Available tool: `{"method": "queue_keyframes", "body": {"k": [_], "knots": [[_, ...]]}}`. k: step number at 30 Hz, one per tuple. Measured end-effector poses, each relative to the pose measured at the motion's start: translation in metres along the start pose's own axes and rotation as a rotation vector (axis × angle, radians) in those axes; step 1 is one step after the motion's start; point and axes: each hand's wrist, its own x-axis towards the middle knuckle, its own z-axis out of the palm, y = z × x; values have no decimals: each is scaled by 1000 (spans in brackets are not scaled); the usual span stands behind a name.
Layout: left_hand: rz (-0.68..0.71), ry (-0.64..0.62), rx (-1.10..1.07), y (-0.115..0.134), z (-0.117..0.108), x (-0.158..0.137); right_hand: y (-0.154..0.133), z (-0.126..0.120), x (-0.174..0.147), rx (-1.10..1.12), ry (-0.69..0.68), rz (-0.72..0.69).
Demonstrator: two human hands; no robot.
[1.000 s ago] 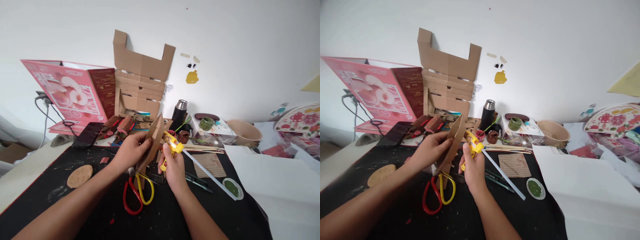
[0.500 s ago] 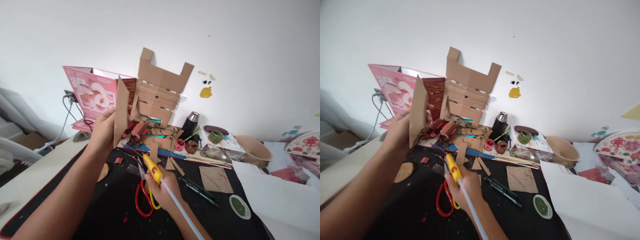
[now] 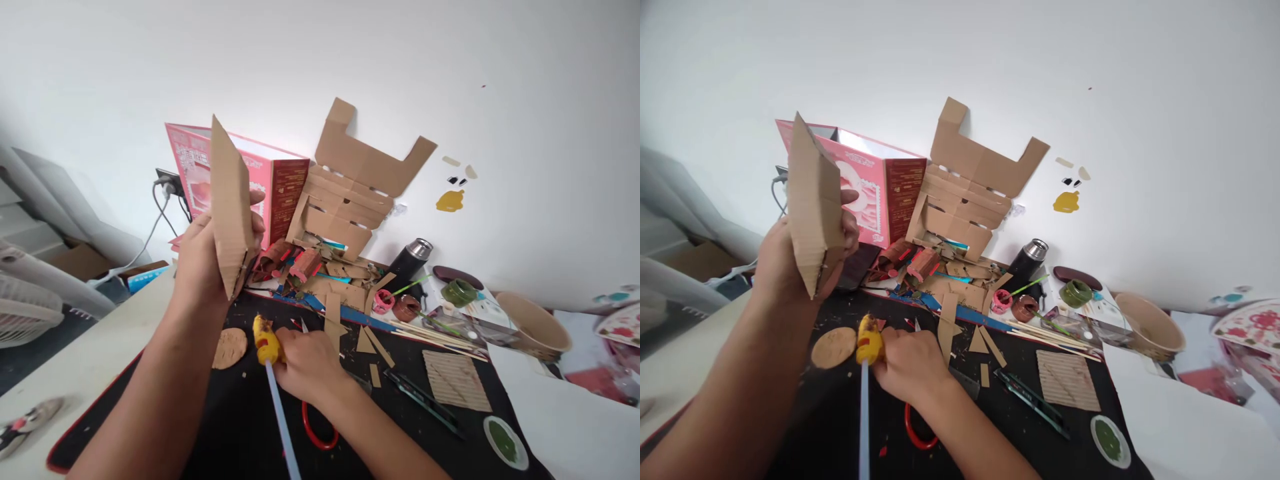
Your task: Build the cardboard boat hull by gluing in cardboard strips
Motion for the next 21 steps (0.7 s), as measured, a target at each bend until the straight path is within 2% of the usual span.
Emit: {"method": "queue_keyframes", "body": {"k": [4, 9, 12, 18, 21], "knots": [[-24, 15, -16, 0, -5, 4, -11, -2, 18, -52, -69, -53], [-77, 42, 4, -1, -7, 4, -18, -2, 38, -70, -109, 11], [-72, 36, 25, -1, -6, 3, -19, 0, 43, -51, -114, 4], [-51, 51, 48, 0, -6, 2, -11, -4, 28, 32, -65, -126], [-23, 55, 67, 6, -4, -1, -6, -4, 11, 134, 43, -88]]}}
